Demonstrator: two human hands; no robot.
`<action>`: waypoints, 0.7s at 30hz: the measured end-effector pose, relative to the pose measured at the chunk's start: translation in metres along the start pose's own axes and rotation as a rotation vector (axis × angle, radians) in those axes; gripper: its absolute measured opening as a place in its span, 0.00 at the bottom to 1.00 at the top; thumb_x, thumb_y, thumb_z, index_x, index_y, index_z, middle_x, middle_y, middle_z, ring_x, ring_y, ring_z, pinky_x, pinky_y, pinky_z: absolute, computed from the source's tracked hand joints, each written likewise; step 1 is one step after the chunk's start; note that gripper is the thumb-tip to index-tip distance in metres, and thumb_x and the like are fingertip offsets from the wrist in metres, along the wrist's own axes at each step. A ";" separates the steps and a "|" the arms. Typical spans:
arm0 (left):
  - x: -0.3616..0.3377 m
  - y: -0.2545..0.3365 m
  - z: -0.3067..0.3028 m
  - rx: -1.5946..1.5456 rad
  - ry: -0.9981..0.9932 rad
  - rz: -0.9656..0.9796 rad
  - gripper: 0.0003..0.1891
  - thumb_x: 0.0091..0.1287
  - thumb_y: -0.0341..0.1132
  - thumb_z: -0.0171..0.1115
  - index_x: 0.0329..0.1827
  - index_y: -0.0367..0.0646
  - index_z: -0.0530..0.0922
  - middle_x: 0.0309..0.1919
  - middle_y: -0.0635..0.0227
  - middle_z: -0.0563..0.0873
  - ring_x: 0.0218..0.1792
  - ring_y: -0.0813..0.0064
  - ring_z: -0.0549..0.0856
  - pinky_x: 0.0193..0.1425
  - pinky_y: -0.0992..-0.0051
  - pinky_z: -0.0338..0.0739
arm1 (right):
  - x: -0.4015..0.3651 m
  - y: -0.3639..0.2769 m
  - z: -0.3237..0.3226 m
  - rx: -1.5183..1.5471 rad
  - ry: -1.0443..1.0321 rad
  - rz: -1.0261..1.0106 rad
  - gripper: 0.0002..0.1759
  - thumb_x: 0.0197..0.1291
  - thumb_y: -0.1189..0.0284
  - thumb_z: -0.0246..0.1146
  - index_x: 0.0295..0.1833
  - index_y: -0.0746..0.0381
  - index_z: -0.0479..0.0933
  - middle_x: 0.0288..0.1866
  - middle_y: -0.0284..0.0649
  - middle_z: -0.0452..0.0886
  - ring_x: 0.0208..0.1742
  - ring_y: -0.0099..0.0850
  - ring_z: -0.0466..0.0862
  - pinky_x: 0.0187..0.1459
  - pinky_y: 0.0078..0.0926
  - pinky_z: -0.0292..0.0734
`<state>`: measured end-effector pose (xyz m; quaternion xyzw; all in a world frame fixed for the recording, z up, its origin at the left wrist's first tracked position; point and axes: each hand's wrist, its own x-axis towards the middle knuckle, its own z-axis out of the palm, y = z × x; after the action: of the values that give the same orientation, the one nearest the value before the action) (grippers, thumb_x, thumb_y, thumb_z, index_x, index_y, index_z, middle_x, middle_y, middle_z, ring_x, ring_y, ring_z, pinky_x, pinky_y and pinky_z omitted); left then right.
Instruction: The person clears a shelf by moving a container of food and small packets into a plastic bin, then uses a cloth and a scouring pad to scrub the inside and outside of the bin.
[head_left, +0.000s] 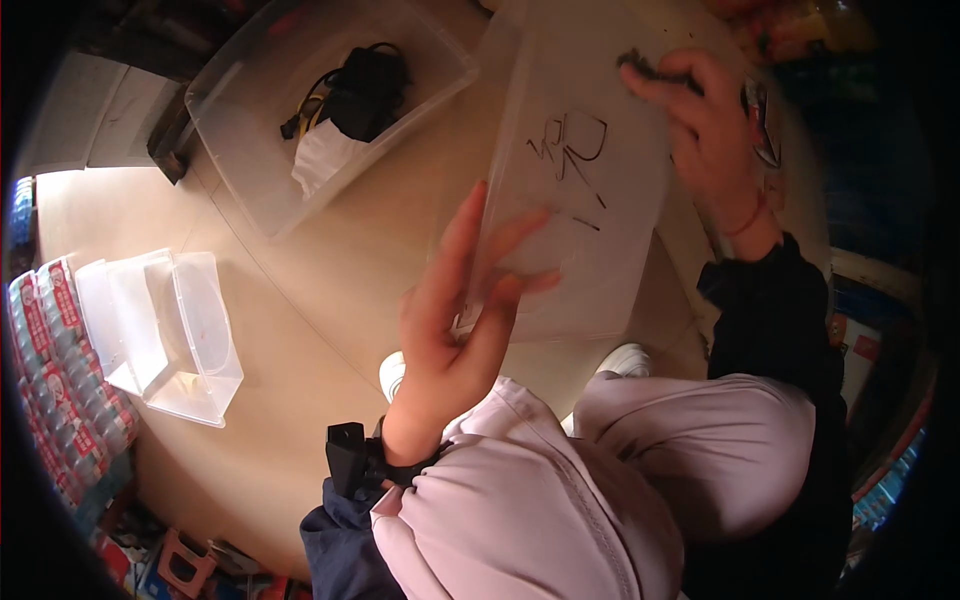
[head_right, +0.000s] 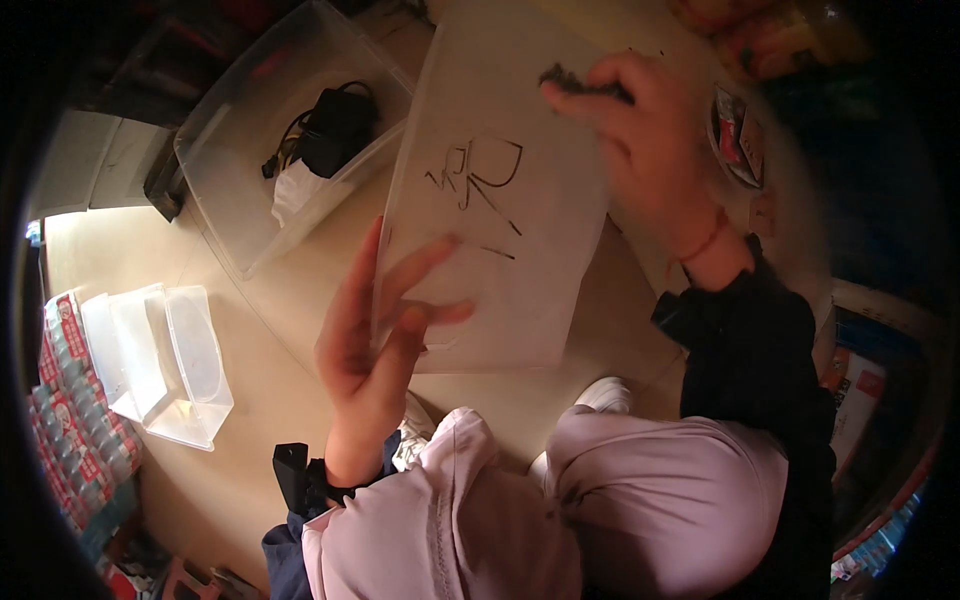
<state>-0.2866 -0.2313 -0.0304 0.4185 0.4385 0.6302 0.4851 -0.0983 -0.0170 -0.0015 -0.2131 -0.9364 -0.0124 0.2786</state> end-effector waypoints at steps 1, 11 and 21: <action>0.000 -0.002 0.001 -0.005 0.002 0.003 0.31 0.71 0.20 0.48 0.77 0.33 0.51 0.62 0.36 0.74 0.54 0.59 0.84 0.51 0.72 0.81 | -0.002 -0.006 0.001 0.059 0.007 0.023 0.25 0.48 0.88 0.55 0.49 0.56 0.85 0.37 0.42 0.74 0.39 0.39 0.76 0.42 0.30 0.70; 0.000 -0.004 0.000 -0.061 0.010 0.019 0.32 0.63 0.11 0.42 0.74 0.29 0.55 0.68 0.50 0.69 0.65 0.52 0.75 0.55 0.65 0.84 | 0.019 0.003 0.006 0.011 -0.014 -0.049 0.27 0.45 0.88 0.55 0.48 0.54 0.86 0.37 0.41 0.74 0.39 0.40 0.76 0.43 0.34 0.71; -0.001 -0.003 0.001 -0.065 0.051 0.003 0.32 0.63 0.11 0.43 0.74 0.29 0.56 0.69 0.50 0.68 0.65 0.53 0.75 0.55 0.66 0.84 | 0.025 0.005 0.010 0.102 0.018 -0.027 0.18 0.48 0.84 0.59 0.45 0.59 0.85 0.36 0.40 0.75 0.37 0.38 0.75 0.40 0.32 0.69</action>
<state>-0.2848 -0.2317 -0.0331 0.3872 0.4292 0.6554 0.4862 -0.1204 -0.0008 0.0026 -0.1858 -0.9361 0.0298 0.2973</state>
